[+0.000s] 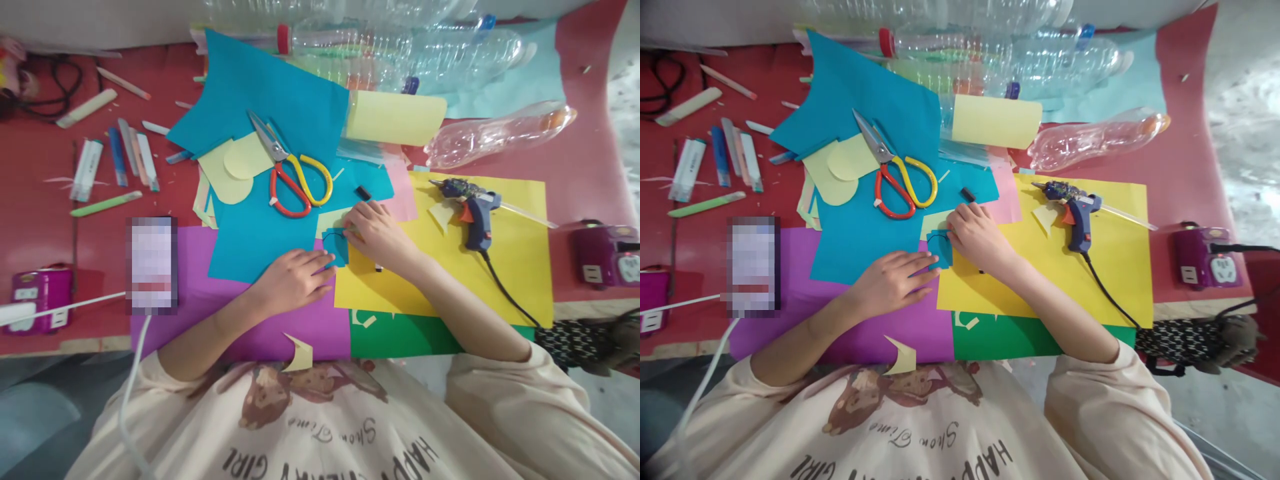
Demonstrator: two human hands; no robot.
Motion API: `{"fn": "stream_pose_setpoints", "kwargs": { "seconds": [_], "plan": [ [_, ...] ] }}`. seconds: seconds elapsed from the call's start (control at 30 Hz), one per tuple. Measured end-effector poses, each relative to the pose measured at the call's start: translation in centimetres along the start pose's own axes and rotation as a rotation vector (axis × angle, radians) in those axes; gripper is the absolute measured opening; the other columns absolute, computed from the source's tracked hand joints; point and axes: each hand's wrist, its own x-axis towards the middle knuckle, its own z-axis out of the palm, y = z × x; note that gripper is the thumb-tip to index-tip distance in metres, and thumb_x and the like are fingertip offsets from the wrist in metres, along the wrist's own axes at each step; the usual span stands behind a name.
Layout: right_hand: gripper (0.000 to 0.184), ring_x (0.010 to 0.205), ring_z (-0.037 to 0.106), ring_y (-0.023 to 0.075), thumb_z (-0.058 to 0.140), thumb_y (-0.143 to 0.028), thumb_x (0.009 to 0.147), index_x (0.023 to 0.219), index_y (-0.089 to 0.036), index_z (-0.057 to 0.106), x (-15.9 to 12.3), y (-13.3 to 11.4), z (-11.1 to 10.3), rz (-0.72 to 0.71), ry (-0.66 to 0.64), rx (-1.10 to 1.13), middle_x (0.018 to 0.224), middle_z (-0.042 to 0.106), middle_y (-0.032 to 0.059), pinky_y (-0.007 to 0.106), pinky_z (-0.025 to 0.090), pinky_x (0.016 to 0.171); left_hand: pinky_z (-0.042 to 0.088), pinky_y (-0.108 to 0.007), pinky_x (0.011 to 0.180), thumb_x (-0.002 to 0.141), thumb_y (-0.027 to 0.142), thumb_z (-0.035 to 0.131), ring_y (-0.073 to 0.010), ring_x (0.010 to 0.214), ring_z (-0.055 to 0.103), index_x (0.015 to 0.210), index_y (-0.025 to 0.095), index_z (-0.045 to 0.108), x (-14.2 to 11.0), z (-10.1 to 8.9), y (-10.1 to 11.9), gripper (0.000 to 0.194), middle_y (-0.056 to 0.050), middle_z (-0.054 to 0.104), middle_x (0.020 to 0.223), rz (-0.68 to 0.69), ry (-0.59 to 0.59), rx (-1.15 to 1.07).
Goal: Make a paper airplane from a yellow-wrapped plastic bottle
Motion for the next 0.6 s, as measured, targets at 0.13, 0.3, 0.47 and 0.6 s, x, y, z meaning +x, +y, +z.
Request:
{"fn": "stream_pose_setpoints", "kwargs": {
  "seconds": [0.13, 0.3, 0.47, 0.6],
  "plan": [
    [0.019, 0.093, 0.057, 0.0307, 0.045, -0.02, 0.092, 0.089, -0.016, 0.063, 0.1, 0.1, -0.3, 0.018, -0.019, 0.025, 0.092, 0.064, 0.0155, 0.044, 0.043, 0.085, 0.055, -0.035, 0.084, 0.099, 0.028, 0.048, -0.0219, 0.106, 0.07, 0.105, 0.015, 0.072, 0.0, 0.1, 0.1, 0.027, -0.01, 0.074, 0.117, -0.01, 0.019, 0.002],
    [0.009, 0.085, 0.058, 0.0256, 0.053, -0.02, 0.087, 0.08, -0.021, 0.059, -0.2, 1.6, -3.0, 0.111, 0.099, 0.312, 0.084, 0.066, 0.0095, 0.04, 0.045, 0.078, 0.055, -0.036, 0.086, 0.099, 0.028, 0.048, -0.023, 0.103, 0.07, 0.101, 0.016, 0.071, -0.2, 0.0, -0.1, 0.026, -0.012, 0.074, 0.111, -0.162, 0.06, -0.103],
    [0.018, 0.069, 0.06, 0.0168, 0.067, -0.034, 0.08, 0.072, -0.021, 0.057, 0.3, 0.9, -5.4, 0.133, 0.064, 0.856, 0.073, 0.064, 0.0028, 0.033, 0.049, 0.068, 0.055, -0.029, 0.076, 0.093, 0.042, 0.055, -0.0181, 0.092, 0.069, 0.11, 0.019, 0.061, 0.4, -0.2, -0.5, 0.029, -0.011, 0.07, 0.11, -0.57, 0.197, -0.724],
    [0.022, 0.066, 0.059, 0.0138, 0.072, -0.037, 0.074, 0.073, -0.02, 0.058, 1.8, -1.4, -5.2, 0.061, -0.01, 1.082, 0.072, 0.063, 0.0007, 0.03, 0.049, 0.066, 0.045, -0.022, 0.054, 0.08, 0.054, 0.063, -0.0097, 0.058, 0.055, 0.098, 0.02, 0.055, 1.2, -0.2, -0.9, 0.039, 0.001, 0.062, 0.079, -0.837, 0.291, -1.098]
  ]
}}
